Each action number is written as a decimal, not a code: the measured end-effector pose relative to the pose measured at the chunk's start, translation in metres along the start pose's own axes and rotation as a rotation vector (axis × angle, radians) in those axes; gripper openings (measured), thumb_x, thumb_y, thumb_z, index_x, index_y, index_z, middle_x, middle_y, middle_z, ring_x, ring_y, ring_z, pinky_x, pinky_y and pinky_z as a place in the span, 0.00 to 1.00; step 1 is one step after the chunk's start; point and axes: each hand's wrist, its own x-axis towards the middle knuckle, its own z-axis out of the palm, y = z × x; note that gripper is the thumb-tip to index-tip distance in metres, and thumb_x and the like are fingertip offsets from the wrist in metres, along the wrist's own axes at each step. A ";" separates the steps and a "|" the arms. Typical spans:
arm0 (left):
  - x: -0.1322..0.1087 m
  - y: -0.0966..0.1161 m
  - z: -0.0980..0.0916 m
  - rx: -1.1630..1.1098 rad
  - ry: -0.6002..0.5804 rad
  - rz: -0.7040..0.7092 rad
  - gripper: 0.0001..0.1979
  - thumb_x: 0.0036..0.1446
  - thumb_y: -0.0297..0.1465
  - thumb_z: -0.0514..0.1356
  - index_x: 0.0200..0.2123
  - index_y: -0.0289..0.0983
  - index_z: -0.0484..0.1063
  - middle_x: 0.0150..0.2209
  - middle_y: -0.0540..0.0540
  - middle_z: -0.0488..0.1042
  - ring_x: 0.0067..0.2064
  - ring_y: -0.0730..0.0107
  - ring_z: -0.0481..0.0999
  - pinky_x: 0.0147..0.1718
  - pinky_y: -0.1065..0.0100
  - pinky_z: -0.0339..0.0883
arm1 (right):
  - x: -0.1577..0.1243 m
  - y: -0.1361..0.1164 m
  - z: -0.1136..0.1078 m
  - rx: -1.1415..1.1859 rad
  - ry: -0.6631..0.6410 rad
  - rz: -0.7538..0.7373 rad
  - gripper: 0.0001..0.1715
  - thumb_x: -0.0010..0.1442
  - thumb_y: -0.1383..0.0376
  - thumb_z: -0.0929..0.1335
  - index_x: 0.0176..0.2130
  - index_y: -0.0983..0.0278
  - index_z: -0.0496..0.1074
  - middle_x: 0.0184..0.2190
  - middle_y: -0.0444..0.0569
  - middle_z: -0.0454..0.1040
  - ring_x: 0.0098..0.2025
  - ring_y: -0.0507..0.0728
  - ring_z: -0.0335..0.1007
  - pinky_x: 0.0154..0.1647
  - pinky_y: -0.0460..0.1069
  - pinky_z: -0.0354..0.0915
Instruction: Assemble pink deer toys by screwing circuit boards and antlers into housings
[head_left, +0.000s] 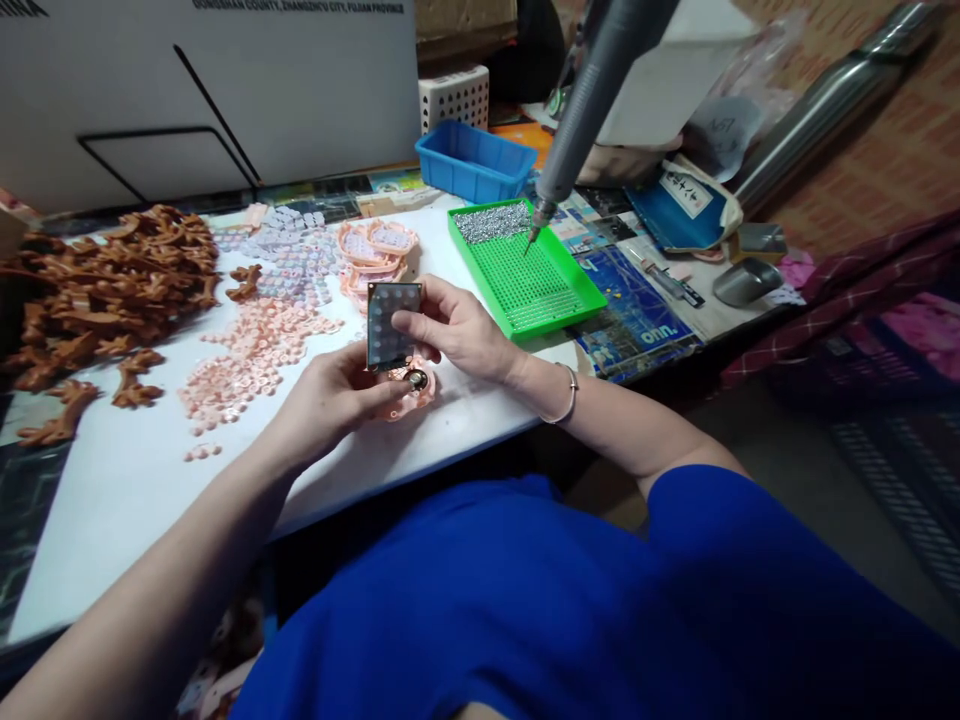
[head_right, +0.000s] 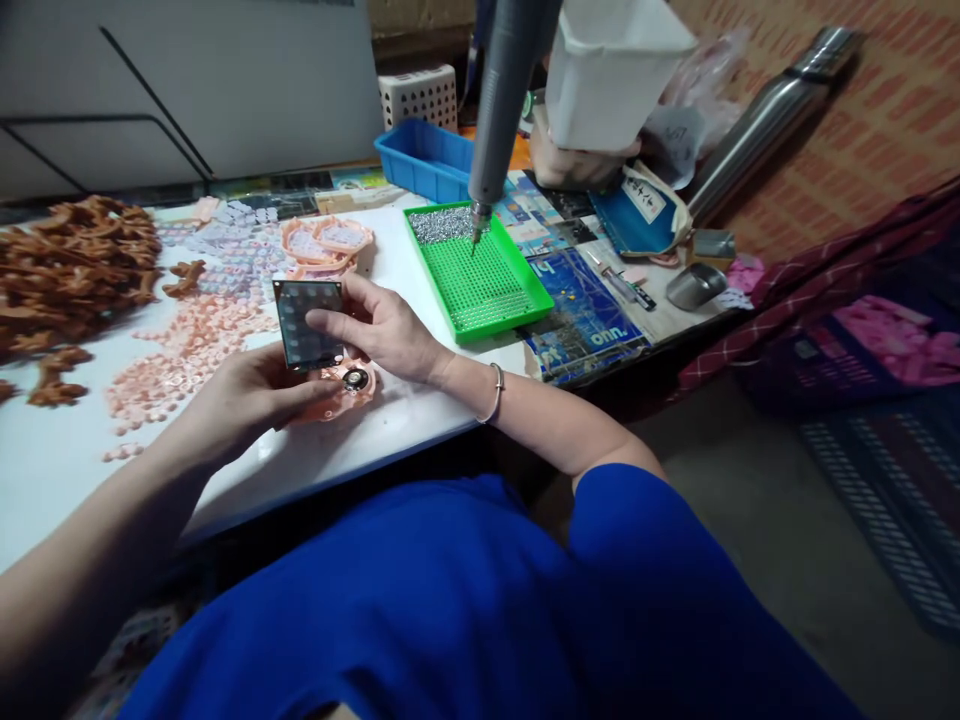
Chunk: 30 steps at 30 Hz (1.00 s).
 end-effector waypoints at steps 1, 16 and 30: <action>0.002 0.000 0.001 0.034 -0.010 0.003 0.24 0.38 0.43 0.74 0.37 0.36 0.79 0.33 0.44 0.81 0.30 0.65 0.77 0.29 0.67 0.71 | -0.001 0.001 -0.001 0.008 -0.002 0.004 0.09 0.66 0.68 0.68 0.40 0.64 0.61 0.30 0.39 0.66 0.25 0.43 0.59 0.23 0.38 0.61; 0.001 -0.024 -0.007 0.697 0.059 0.558 0.12 0.58 0.34 0.58 0.37 0.40 0.83 0.35 0.43 0.81 0.33 0.66 0.79 0.33 0.68 0.71 | -0.011 0.008 -0.019 -0.541 -0.126 -0.003 0.09 0.69 0.63 0.66 0.47 0.65 0.70 0.32 0.43 0.72 0.37 0.51 0.67 0.42 0.44 0.66; -0.012 -0.035 -0.004 0.810 0.161 0.765 0.12 0.64 0.33 0.59 0.34 0.38 0.82 0.33 0.45 0.78 0.25 0.75 0.71 0.25 0.75 0.65 | -0.007 0.015 -0.013 -0.626 -0.184 0.010 0.25 0.68 0.65 0.66 0.62 0.73 0.68 0.34 0.44 0.72 0.38 0.51 0.68 0.46 0.47 0.64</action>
